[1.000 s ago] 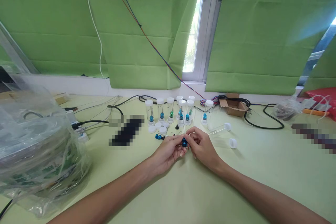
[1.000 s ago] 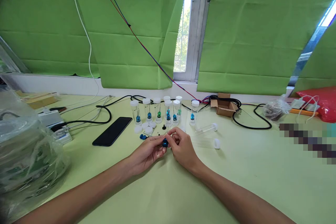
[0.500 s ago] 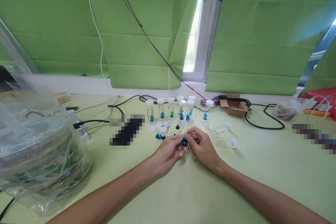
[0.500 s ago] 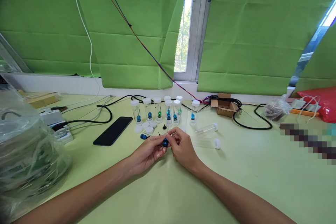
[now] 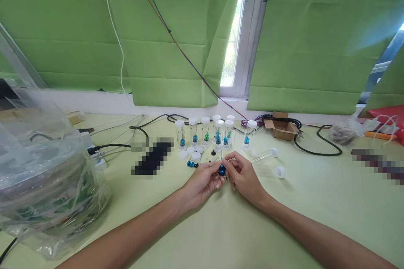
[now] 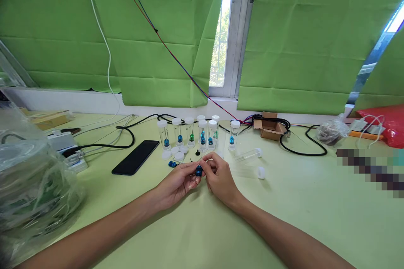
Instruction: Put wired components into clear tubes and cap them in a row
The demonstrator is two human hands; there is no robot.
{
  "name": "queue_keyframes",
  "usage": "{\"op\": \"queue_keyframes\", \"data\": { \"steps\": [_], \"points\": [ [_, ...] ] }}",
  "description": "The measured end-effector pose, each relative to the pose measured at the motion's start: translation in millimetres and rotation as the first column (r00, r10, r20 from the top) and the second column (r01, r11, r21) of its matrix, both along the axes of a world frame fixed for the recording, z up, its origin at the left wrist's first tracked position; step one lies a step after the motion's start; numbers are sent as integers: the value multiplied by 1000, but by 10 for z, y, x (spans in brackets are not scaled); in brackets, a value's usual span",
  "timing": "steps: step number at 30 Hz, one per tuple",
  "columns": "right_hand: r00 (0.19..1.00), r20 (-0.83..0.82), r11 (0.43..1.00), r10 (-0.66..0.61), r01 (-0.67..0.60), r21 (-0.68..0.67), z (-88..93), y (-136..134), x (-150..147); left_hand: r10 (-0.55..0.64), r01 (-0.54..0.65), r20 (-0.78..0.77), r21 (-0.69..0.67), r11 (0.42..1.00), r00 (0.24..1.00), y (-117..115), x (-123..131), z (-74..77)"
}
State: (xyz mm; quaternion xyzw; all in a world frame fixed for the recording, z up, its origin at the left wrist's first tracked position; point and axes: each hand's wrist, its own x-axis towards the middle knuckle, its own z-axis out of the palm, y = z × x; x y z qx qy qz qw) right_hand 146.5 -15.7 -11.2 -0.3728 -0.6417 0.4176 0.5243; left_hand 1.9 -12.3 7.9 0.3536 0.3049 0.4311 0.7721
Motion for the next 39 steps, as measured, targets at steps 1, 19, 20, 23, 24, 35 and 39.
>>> {"op": "queue_keyframes", "data": {
  "steps": [1, 19, 20, 23, 24, 35, 39],
  "points": [
    [1000, -4, 1000, -1, 1, -2, 5, -5, 0, -1, 1, -1, 5, 1000, 1000, -1, 0, 1],
    [994, 49, 994, -99, 97, 42, 86, 22, 57, 51, -49, -60, 47, 998, 997, 29, -23, 12],
    [993, 58, 994, -106, 103, 45, 85, 30, 66, 49, -46, -66, 51, 998, 997, 32, -27, 14],
    [990, 80, 992, -117, 113, 56, 72, 40, 78, 42, -38, -74, 65, 997, 996, 30, -31, 23],
    [989, 87, 992, -120, 114, 62, 67, 37, 76, 44, -39, -77, 67, 997, 996, 27, -31, 27],
    [983, 145, 990, -112, 99, 96, 56, 18, 55, 60, -53, -96, 74, 996, 994, 17, -25, 27],
    [979, 159, 987, -129, 110, 121, 67, 23, 57, 63, -55, -106, 77, 995, 992, 14, -25, 35]
  ]
}}
